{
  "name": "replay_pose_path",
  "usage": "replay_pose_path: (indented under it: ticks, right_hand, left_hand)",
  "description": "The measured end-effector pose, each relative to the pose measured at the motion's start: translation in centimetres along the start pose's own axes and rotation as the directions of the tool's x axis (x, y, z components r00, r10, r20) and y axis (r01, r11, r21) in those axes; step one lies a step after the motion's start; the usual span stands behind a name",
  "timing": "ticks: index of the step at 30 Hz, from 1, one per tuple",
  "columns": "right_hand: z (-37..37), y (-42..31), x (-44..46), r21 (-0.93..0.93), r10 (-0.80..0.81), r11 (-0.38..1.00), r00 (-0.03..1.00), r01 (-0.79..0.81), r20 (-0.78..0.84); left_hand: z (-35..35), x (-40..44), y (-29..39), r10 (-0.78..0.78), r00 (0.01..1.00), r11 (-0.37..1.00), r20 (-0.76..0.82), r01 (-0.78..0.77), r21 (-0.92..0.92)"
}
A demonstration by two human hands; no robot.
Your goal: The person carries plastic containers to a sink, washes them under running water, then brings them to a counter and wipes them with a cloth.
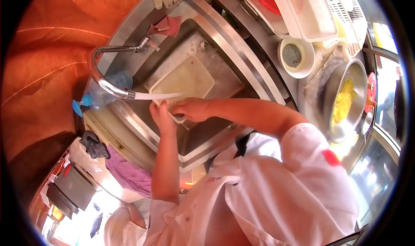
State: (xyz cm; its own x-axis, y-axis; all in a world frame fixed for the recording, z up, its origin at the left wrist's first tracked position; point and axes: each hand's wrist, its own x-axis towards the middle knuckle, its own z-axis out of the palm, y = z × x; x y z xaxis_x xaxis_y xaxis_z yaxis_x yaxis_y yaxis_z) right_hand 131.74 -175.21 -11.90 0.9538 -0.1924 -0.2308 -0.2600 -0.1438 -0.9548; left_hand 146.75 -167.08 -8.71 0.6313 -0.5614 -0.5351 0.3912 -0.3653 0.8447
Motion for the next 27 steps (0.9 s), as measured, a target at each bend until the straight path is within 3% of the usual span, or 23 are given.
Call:
replay_pose_path:
  ticks: [4,7,9,11,14,17,18,20,23,27]
  right_hand:
    - [-3.3,3.7,-2.2,0.092,0.322,0.940,0.944,-0.329,0.075]
    - [-2.1,5.6,-1.7,0.266,0.465,0.858,0.884,-0.439,-0.042]
    - [-0.3,4.7,-1.6,0.262,0.281,0.939,0.938,-0.224,-0.203]
    - [1.4,1.8,-1.2,0.046,-0.199,0.974,0.930,0.223,-0.309]
    - [0.4,-4.8,-1.6,0.139,0.174,0.979,0.968,-0.150,-0.179]
    - [0.3,-1.9,-1.6,-0.090,0.140,0.985,0.985,-0.149,-0.104]
    - [0.5,0.0,-1.8,-0.212,0.041,0.974,0.985,-0.077,-0.169]
    - [0.4,5.6,-3.0,-0.460,-0.170,0.887,0.950,0.031,-0.263]
    - [0.5,12.7,-3.8,-0.727,-0.199,0.687,0.958,-0.015,-0.207]
    - [1.2,4.3,-4.8,-0.512,-0.142,0.858,0.943,-0.034,-0.301]
  left_hand:
    - [0.1,0.1,0.3,0.061,0.998,0.998,-0.013,-0.061,0.026]
    - [1.1,0.5,1.0,0.087,0.996,0.996,-0.020,-0.087,0.009]
    - [1.7,0.9,0.7,0.107,0.994,0.994,-0.022,-0.106,0.035]
    - [1.4,1.7,-0.5,0.127,0.992,0.987,-0.028,-0.123,0.106]
    - [0.8,1.7,-1.0,0.088,0.994,0.982,-0.064,-0.076,0.172]
    - [1.2,0.9,-0.4,0.101,0.994,0.989,-0.049,-0.095,0.117]
    - [0.9,0.8,-0.4,0.082,0.995,0.995,-0.056,-0.079,0.064]
    - [0.6,1.0,-0.6,0.043,0.997,0.998,-0.058,-0.046,-0.049]
    - [0.0,0.8,-1.0,-0.051,0.996,0.998,-0.069,0.049,-0.029]
    - [1.6,0.5,-1.8,-0.008,0.996,1.000,-0.085,0.007,-0.015]
